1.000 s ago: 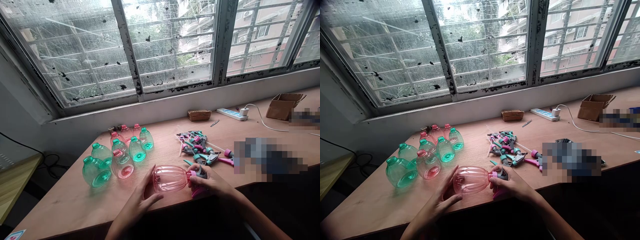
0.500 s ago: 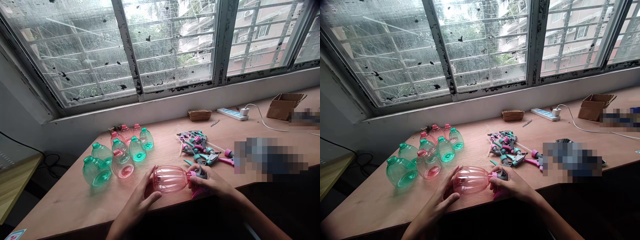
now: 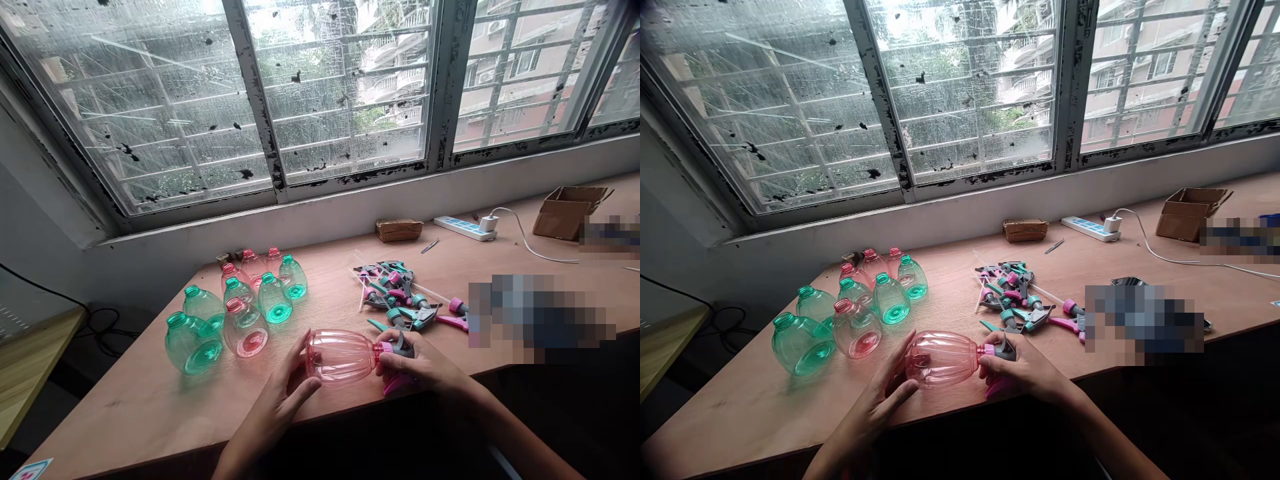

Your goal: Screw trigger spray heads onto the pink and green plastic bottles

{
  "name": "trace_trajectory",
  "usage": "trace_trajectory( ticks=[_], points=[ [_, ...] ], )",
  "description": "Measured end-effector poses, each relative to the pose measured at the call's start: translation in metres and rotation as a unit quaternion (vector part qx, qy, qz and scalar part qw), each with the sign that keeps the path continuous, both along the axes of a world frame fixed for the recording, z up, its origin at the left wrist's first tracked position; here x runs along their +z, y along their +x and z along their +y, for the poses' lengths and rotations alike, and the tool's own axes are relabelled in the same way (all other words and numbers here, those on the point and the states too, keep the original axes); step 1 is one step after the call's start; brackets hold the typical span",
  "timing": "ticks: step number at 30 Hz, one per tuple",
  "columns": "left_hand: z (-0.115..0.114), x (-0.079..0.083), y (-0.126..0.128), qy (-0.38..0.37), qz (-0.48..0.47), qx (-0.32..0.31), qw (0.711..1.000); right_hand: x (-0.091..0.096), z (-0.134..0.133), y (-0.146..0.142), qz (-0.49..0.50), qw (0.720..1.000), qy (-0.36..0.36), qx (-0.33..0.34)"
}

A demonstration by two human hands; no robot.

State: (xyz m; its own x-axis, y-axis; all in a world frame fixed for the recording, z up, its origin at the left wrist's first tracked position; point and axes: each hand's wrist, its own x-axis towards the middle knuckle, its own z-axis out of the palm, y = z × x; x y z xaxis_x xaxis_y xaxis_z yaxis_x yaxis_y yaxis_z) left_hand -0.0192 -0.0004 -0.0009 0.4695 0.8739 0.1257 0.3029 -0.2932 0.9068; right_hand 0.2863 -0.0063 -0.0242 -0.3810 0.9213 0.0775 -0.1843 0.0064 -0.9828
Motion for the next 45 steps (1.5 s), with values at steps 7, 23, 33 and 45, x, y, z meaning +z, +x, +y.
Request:
trace_trajectory(
  ticks=[7, 23, 33, 45],
  points=[
    [-0.0028, 0.0051, 0.0074, -0.016, -0.04, -0.039, 0.998, 0.0002, 0.0022, 0.0017, -0.001, 1.0, -0.001, -0.012],
    [-0.0051, 0.0057, 0.0043, 0.007, 0.023, 0.002, 1.0, 0.005, 0.0004, -0.0012, -0.003, 1.0, -0.001, -0.012],
    [-0.0079, 0.0071, 0.0041, -0.006, 0.032, 0.002, 0.999, 0.006, 0.0002, -0.0008, -0.003, 1.0, 0.003, -0.026],
    [-0.0079, 0.005, 0.0045, 0.013, 0.036, 0.001, 0.999, 0.0099, -0.003, -0.0003, -0.022, 1.0, -0.01, -0.016]
  ],
)
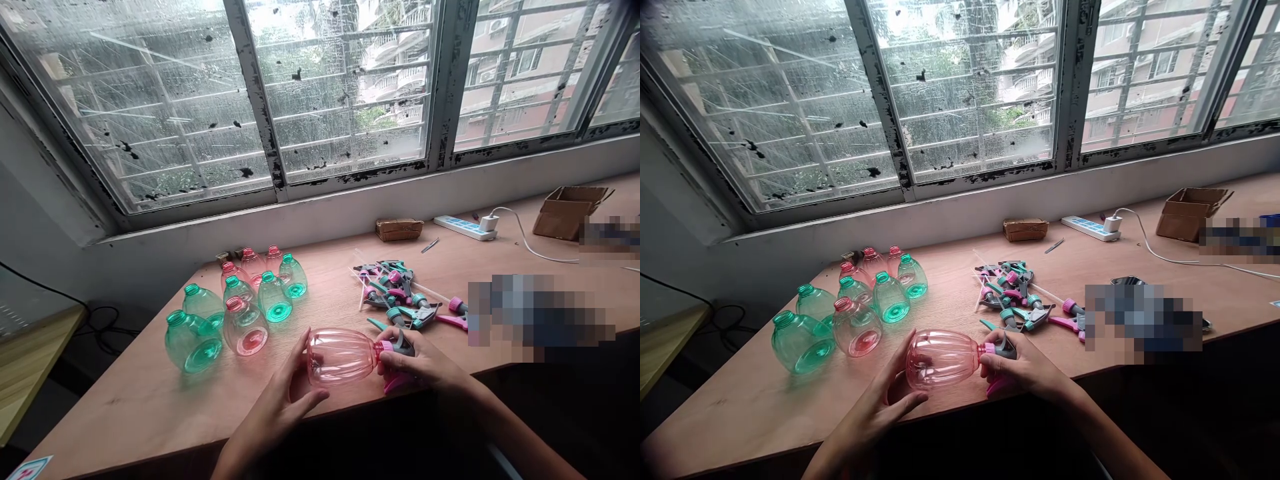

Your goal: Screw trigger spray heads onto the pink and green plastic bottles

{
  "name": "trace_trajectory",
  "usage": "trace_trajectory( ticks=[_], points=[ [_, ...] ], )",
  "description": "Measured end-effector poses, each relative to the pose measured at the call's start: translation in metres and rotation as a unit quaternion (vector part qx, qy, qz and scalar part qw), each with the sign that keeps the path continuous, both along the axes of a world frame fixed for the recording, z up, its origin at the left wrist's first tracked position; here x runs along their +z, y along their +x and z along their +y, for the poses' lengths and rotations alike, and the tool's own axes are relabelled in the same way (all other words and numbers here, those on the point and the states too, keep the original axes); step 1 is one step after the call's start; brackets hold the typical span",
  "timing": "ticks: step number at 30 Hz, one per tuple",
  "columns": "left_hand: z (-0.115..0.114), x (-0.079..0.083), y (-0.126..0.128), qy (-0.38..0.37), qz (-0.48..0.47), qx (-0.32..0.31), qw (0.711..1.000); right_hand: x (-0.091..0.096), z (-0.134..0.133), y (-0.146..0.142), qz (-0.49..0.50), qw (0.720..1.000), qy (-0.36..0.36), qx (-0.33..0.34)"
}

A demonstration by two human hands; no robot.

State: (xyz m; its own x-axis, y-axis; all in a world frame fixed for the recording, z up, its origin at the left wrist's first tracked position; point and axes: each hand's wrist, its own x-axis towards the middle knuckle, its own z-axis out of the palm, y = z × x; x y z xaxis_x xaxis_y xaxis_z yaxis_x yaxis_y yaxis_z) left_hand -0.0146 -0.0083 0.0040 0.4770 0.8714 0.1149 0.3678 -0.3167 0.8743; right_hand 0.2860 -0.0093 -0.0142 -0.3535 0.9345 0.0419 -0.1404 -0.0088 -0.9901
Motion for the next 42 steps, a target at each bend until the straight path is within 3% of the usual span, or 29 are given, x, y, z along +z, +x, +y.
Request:
trace_trajectory(
  ticks=[10, 19, 29, 35, 42],
  points=[
    [0.0, 0.002, 0.003, -0.086, -0.084, -0.034, 0.992, 0.003, 0.0, 0.0, -0.021, 1.0, 0.013, 0.004],
    [0.005, -0.009, 0.001, -0.059, -0.107, -0.035, 0.992, 0.002, 0.001, 0.0, -0.035, 0.999, 0.017, 0.0],
    [0.0, 0.002, 0.0, -0.079, -0.094, -0.047, 0.991, -0.002, 0.002, 0.003, -0.063, 0.997, 0.025, -0.023],
    [0.001, -0.005, -0.001, -0.059, -0.075, -0.043, 0.995, -0.006, 0.006, 0.003, -0.083, 0.995, 0.045, -0.028],
    [0.0, -0.001, 0.0, -0.05, -0.085, -0.044, 0.994, -0.007, 0.003, 0.002, -0.033, 0.999, -0.002, 0.0]
  ],
)
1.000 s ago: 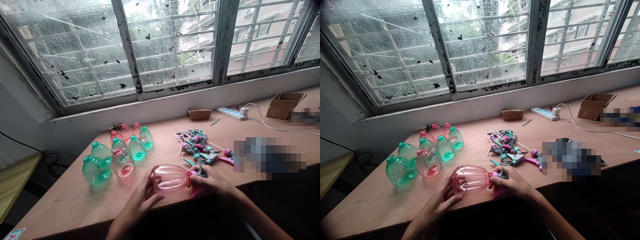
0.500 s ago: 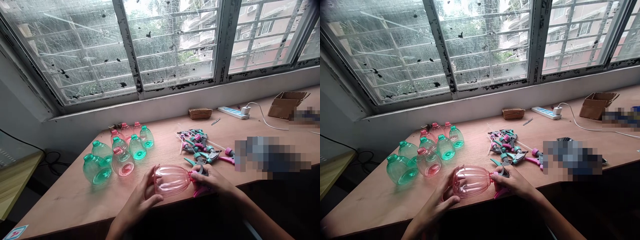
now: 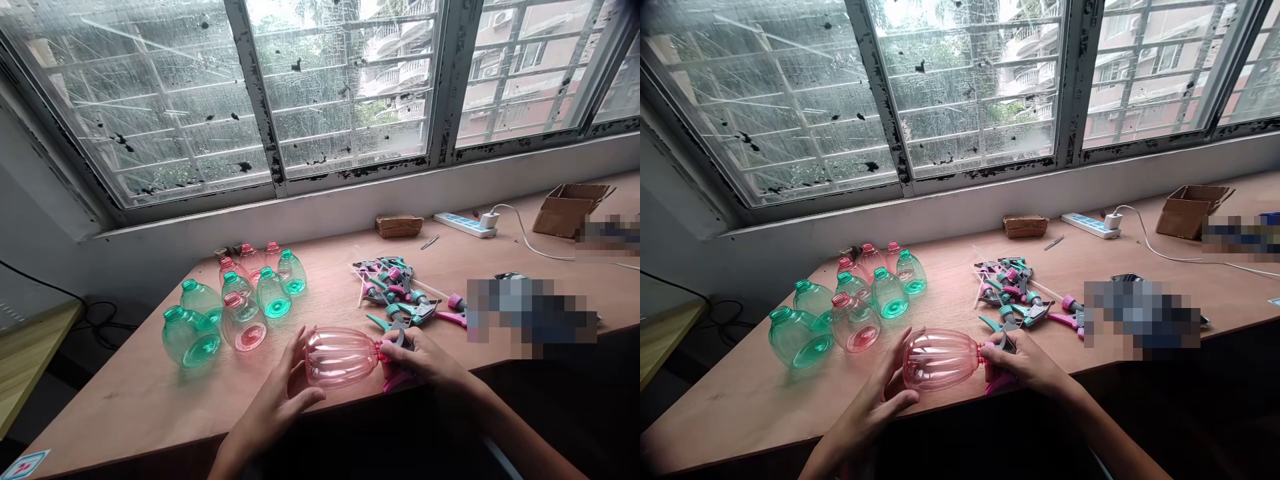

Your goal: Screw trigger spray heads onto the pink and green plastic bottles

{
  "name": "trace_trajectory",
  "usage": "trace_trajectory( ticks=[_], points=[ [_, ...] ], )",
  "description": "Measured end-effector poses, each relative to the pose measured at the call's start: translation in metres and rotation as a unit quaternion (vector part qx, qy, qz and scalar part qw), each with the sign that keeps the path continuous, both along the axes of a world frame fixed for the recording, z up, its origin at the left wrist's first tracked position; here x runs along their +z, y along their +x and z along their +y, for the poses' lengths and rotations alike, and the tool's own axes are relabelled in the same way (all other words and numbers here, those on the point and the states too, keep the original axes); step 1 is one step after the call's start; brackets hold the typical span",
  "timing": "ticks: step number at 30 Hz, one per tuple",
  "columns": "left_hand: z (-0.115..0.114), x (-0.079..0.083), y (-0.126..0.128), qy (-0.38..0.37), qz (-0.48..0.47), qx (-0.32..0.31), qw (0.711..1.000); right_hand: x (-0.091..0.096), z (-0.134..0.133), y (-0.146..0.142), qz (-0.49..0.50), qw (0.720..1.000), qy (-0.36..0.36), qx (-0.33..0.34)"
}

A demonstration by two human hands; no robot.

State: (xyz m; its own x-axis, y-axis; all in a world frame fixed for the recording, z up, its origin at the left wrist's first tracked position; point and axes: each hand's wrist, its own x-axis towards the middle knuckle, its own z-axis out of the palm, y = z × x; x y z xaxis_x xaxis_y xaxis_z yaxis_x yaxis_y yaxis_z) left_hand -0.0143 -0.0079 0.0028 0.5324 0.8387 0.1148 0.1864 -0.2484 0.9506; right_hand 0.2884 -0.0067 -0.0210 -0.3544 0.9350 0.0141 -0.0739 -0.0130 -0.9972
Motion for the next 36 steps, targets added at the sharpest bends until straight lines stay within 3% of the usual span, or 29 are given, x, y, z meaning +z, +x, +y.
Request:
trace_trajectory(
  ticks=[6, 12, 19, 30, 36],
  points=[
    [0.0, -0.003, -0.001, -0.022, -0.018, -0.017, 0.999, -0.002, -0.001, 0.0, 0.012, 1.0, -0.015, -0.004],
    [-0.002, 0.0, 0.002, 0.032, 0.025, -0.001, 0.999, -0.005, 0.001, 0.002, 0.015, 1.0, 0.011, -0.002],
    [-0.002, 0.002, 0.002, -0.032, -0.027, -0.022, 0.999, -0.002, 0.001, 0.002, 0.014, 1.0, 0.022, 0.008],
    [-0.01, -0.002, 0.011, 0.045, 0.024, 0.027, 0.998, -0.004, 0.002, 0.0, 0.006, 1.0, 0.028, -0.006],
    [-0.016, 0.004, 0.023, -0.001, -0.044, 0.096, 0.994, 0.006, -0.015, -0.015, 0.022, 0.999, 0.046, -0.01]
  ],
)
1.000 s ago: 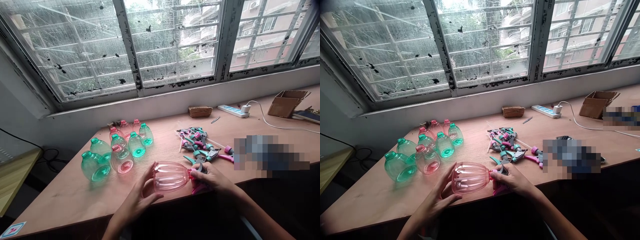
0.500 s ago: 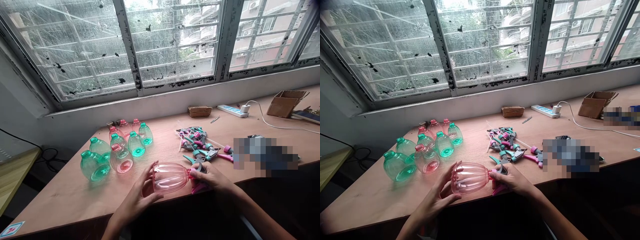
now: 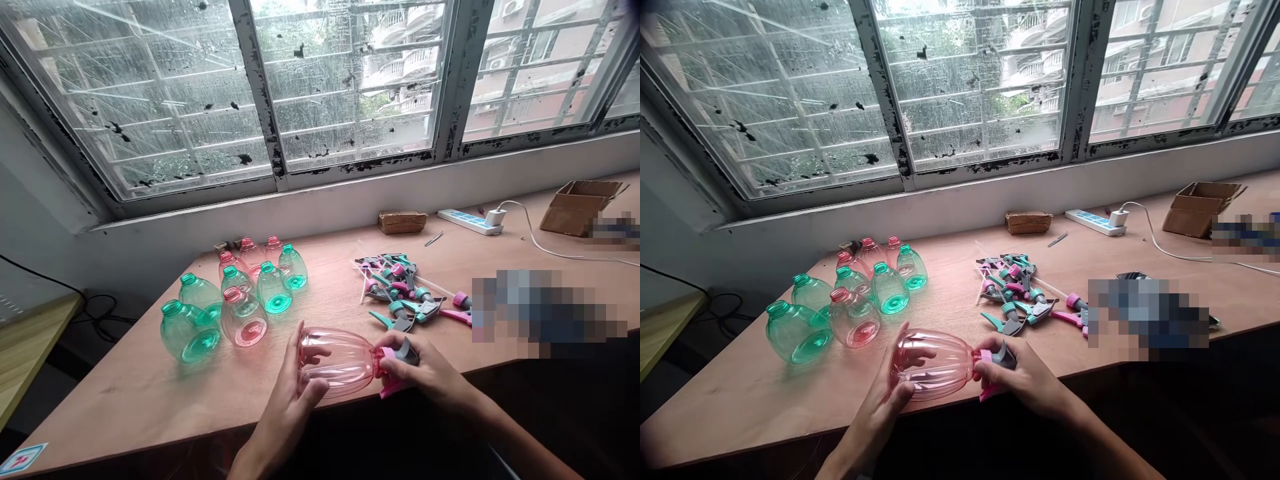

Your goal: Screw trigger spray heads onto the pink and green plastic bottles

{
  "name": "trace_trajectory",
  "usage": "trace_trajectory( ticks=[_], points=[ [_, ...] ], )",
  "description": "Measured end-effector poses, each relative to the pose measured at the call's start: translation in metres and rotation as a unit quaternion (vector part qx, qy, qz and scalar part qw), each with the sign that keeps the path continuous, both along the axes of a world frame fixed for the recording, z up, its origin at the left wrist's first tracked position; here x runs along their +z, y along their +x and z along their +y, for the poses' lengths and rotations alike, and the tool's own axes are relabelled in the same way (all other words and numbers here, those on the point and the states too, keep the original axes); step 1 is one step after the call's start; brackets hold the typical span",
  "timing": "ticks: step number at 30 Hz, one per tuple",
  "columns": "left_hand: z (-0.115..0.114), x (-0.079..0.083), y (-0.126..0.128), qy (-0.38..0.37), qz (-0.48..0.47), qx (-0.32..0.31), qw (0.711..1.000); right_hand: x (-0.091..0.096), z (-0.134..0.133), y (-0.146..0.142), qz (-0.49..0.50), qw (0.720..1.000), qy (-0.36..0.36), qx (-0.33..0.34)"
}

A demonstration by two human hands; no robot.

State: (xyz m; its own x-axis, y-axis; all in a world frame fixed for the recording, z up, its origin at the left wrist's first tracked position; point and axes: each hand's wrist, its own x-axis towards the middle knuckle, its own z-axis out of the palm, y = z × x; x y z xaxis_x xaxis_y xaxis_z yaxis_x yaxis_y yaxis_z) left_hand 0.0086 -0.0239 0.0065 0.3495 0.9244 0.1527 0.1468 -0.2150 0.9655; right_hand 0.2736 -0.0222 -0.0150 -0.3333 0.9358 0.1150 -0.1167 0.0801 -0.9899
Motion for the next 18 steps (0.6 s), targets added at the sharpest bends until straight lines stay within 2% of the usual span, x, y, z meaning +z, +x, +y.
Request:
trace_trajectory(
  ticks=[4, 7, 9, 11, 13, 15, 17, 18],
  points=[
    [-0.006, 0.01, -0.006, 0.01, -0.02, -0.057, 0.998, 0.005, -0.019, -0.007, 0.008, 0.999, 0.018, -0.041],
    [-0.014, 0.018, -0.009, 0.02, -0.003, -0.079, 0.997, 0.007, -0.024, -0.01, 0.053, 0.997, -0.049, -0.013],
    [-0.019, 0.022, -0.008, 0.014, -0.009, -0.061, 0.998, 0.007, -0.025, -0.013, 0.061, 0.995, -0.08, 0.001],
    [-0.02, 0.024, -0.005, -0.006, -0.049, -0.05, 0.998, 0.006, -0.027, -0.015, 0.039, 0.997, -0.059, -0.011],
    [-0.019, 0.024, -0.001, -0.041, -0.098, -0.044, 0.993, 0.004, -0.03, -0.016, -0.019, 0.999, 0.013, -0.045],
    [-0.017, 0.022, 0.003, -0.061, -0.114, -0.011, 0.992, 0.003, -0.033, -0.018, -0.079, 0.989, 0.094, -0.087],
    [-0.017, 0.019, 0.007, -0.025, -0.104, 0.043, 0.993, 0.003, -0.036, -0.021, -0.076, 0.987, 0.099, -0.098],
    [-0.018, 0.017, 0.008, 0.018, -0.096, 0.063, 0.993, 0.004, -0.036, -0.023, -0.043, 0.994, 0.058, -0.08]
  ],
)
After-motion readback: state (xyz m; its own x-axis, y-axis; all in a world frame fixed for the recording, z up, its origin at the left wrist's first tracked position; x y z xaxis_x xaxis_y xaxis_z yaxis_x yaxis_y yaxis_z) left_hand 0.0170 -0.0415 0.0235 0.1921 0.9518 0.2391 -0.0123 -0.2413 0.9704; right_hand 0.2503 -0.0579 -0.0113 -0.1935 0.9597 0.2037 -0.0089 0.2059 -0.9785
